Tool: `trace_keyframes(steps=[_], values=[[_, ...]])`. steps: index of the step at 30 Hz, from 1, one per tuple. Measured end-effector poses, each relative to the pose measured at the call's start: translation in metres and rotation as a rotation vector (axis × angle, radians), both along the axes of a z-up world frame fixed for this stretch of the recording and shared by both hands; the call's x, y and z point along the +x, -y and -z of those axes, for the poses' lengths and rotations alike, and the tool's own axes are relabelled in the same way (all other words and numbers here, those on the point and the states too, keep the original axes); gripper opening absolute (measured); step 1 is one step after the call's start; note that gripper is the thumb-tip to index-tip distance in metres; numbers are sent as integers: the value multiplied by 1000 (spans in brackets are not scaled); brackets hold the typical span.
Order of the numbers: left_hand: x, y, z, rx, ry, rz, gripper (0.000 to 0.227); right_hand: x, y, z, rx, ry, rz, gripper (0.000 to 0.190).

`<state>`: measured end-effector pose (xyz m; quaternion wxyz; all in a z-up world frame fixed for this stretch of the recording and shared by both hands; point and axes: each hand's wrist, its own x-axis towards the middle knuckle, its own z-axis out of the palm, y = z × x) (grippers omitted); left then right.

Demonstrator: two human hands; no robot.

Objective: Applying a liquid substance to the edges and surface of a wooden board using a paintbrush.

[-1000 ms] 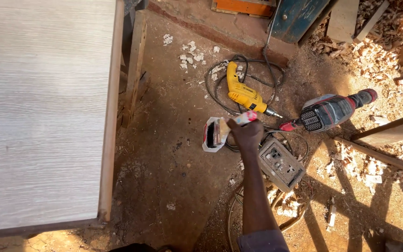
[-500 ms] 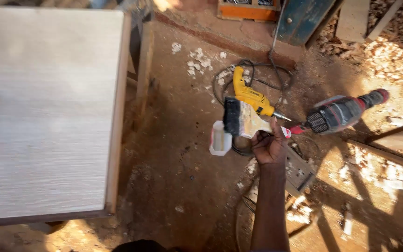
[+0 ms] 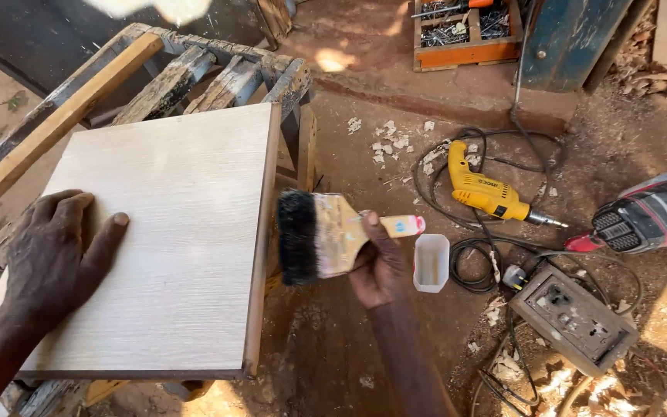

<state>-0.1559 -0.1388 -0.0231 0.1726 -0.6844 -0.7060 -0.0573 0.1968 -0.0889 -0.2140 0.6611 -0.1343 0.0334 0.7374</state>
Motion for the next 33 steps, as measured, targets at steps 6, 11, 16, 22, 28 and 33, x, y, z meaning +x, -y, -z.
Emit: trace_keyframes(steps=[6, 11, 16, 22, 28, 33], values=[[11, 0, -4, -43, 51, -48, 72, -43, 12, 6, -312, 116, 43, 27], [4, -2, 0, -49, 45, -51, 71, -37, 15, -2, -250, 127, 136, 18], [2, -1, 2, -29, 19, -45, 69, -22, 4, 8, -121, 344, 244, 16], [8, -1, -3, -45, 40, -45, 71, 3, 2, -43, -96, 364, 325, 22], [0, 1, 3, -17, 38, -35, 68, 9, 10, -70, 48, 632, 422, 28], [-3, -1, 5, 4, 20, 0, 69, 19, 48, -66, 165, 861, 334, 16]])
